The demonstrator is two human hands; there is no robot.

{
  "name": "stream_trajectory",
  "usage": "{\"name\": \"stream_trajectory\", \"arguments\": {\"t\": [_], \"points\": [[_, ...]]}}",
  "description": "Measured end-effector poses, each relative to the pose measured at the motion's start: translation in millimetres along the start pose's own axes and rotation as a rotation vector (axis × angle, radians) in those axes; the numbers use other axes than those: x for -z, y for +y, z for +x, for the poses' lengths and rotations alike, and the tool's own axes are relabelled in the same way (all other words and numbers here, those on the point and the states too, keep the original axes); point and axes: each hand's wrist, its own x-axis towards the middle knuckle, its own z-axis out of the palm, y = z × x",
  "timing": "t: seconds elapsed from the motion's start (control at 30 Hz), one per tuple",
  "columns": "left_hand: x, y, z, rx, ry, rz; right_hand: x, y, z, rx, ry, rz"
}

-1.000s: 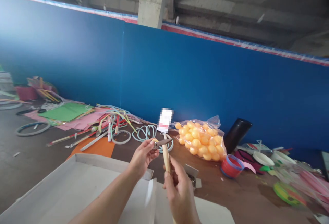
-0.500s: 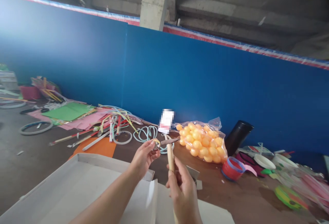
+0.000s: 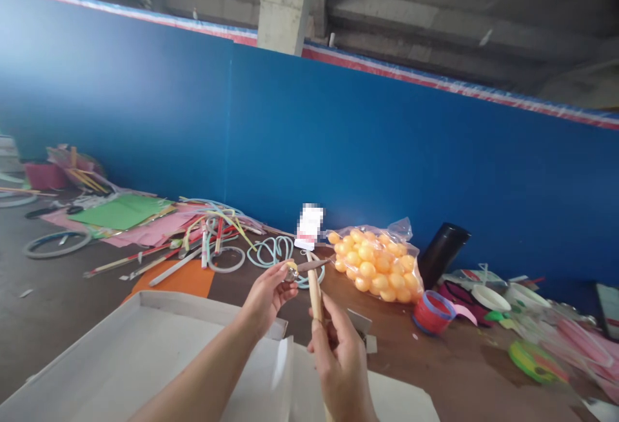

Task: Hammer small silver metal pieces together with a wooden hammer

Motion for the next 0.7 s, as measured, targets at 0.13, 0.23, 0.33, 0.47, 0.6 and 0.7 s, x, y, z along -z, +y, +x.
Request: {"name": "stream_trajectory", "arguments": {"t": [0.13, 0.23, 0.33, 0.47, 0.6, 0.7], "points": [[1.5, -1.0, 0.7, 0.002, -0.01, -0.016, 1.4, 0.1, -0.4, -0.06, 0.036, 0.049], [1.8, -0.8, 0.2, 0.006, -0.011, -0.024, 2.9, -1.6, -0.6, -0.047, 0.016, 0.045], [0.9, 0.2, -1.1, 0.005, -0.018, -0.031, 3.1, -3.2, -0.4, 0.001, -0.003, 0.015], [-1.1, 1.3, -2.3, 0.017, -0.02, -0.029, 1.7, -3.5, -0.1, 0.045, 0.02, -0.033], [-3.0, 2.1, -2.8, 0.019, -0.015, -0.026, 1.4, -3.2, -0.2, 0.061, 0.02, -0.063], [-3.0, 2.0, -2.8, 0.022, -0.007, -0.021, 1.7, -3.4, -0.2, 0.063, 0.033, -0.074]]}}
